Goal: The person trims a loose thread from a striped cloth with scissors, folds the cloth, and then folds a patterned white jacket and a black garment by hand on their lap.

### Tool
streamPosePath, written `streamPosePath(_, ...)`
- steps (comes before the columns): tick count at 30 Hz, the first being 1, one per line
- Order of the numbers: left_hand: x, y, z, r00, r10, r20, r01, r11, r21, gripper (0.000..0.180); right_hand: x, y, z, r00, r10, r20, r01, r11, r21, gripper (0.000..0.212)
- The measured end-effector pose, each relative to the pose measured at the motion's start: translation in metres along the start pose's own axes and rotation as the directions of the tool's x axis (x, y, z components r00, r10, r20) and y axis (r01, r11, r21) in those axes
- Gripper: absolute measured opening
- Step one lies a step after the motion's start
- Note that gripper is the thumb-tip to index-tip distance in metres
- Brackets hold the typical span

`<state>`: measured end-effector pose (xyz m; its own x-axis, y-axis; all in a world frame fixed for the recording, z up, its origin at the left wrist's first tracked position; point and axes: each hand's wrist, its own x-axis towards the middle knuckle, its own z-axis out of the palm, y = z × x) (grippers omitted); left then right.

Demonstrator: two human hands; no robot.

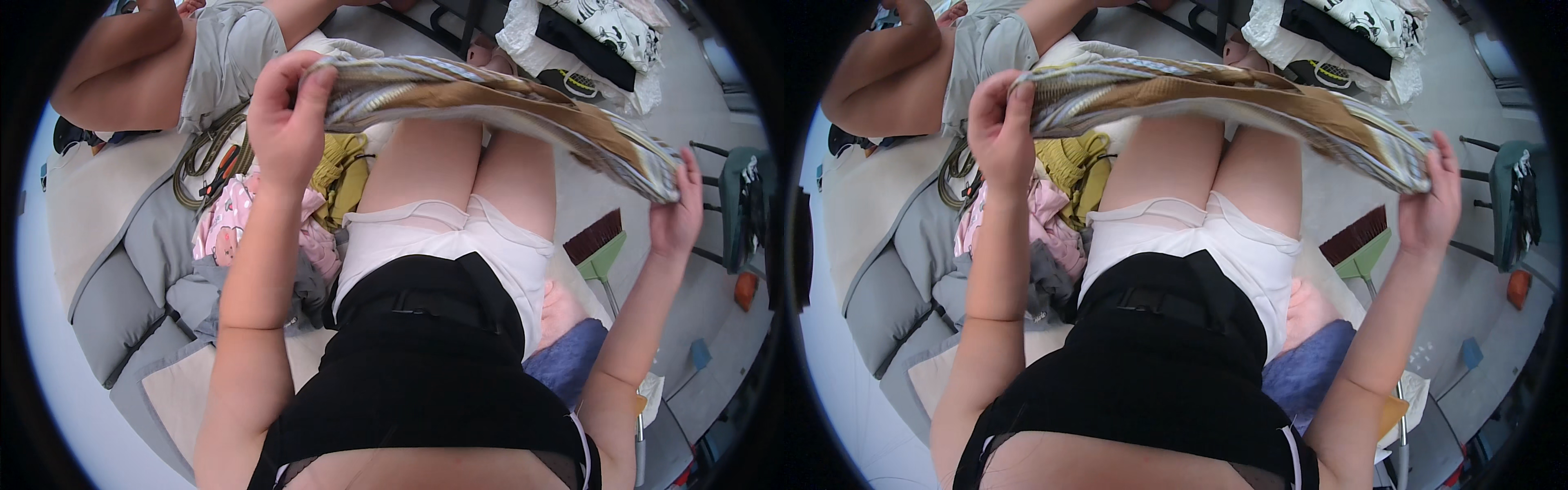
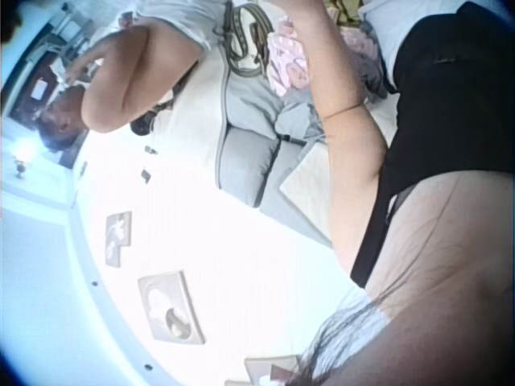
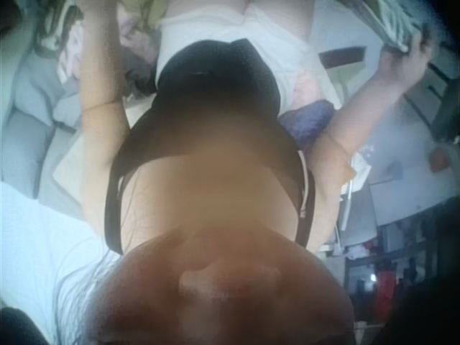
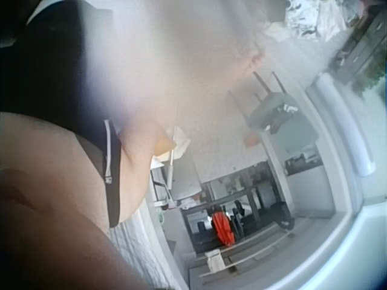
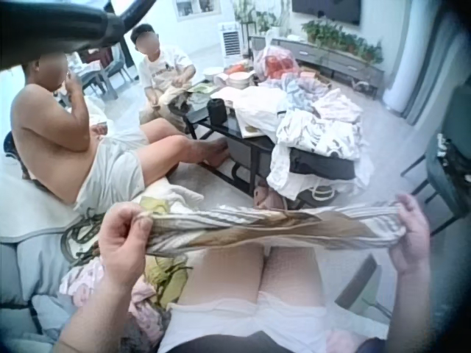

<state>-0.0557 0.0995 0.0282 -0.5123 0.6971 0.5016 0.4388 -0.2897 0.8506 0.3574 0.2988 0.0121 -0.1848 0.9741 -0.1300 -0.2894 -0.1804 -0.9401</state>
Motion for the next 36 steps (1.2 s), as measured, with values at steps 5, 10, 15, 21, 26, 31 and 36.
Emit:
streamPosePath(5, -0.027, 0.039, -0.025, 0.748, 0.211, 0.63, -0.454, 0.854, 0.253, 0.025, -0.044, -0.042, -0.049, 0.993, -0.113, 0.045, 0.121, 0.963, -0.243, 0.03)
streamPosePath(10, -0.114, 0.014, -0.039, 0.535, -0.396, 0.746, -0.116, 0.84, 0.53, 0.013, -0.096, 0.015, -0.07, 0.865, 0.491, -0.097, -0.331, 0.415, -0.848, 0.027)
streamPosePath(15, -0.11, 0.006, -0.033, 0.451, -0.509, 0.734, -0.033, 0.812, 0.583, 0.017, -0.102, 0.054, -0.042, 0.884, 0.464, 0.066, 0.064, 0.02, -0.998, 0.027)
streamPosePath(21, -0.076, 0.001, 0.004, 0.583, -0.388, 0.713, -0.167, 0.802, 0.573, 0.014, -0.081, 0.067, 0.061, 0.885, 0.181, 0.429, 0.39, 0.216, -0.895, 0.027)
streamPosePath(26, -0.094, -0.015, 0.034, 0.701, -0.24, 0.672, -0.172, 0.857, 0.486, 0.012, -0.085, 0.096, 0.104, 0.714, 0.162, 0.682, 0.59, 0.386, -0.709, 0.024)
streamPosePath(31, -0.117, -0.028, 0.034, 0.731, -0.294, 0.616, -0.17, 0.795, 0.582, 0.056, -0.101, 0.131, 0.1, 0.692, 0.164, 0.704, 0.617, 0.373, -0.693, 0.023)
streamPosePath(36, -0.122, -0.036, 0.021, 0.634, -0.395, 0.665, -0.187, 0.756, 0.627, 0.075, -0.107, 0.136, 0.095, 0.681, 0.201, 0.704, 0.646, 0.287, -0.707, 0.022)
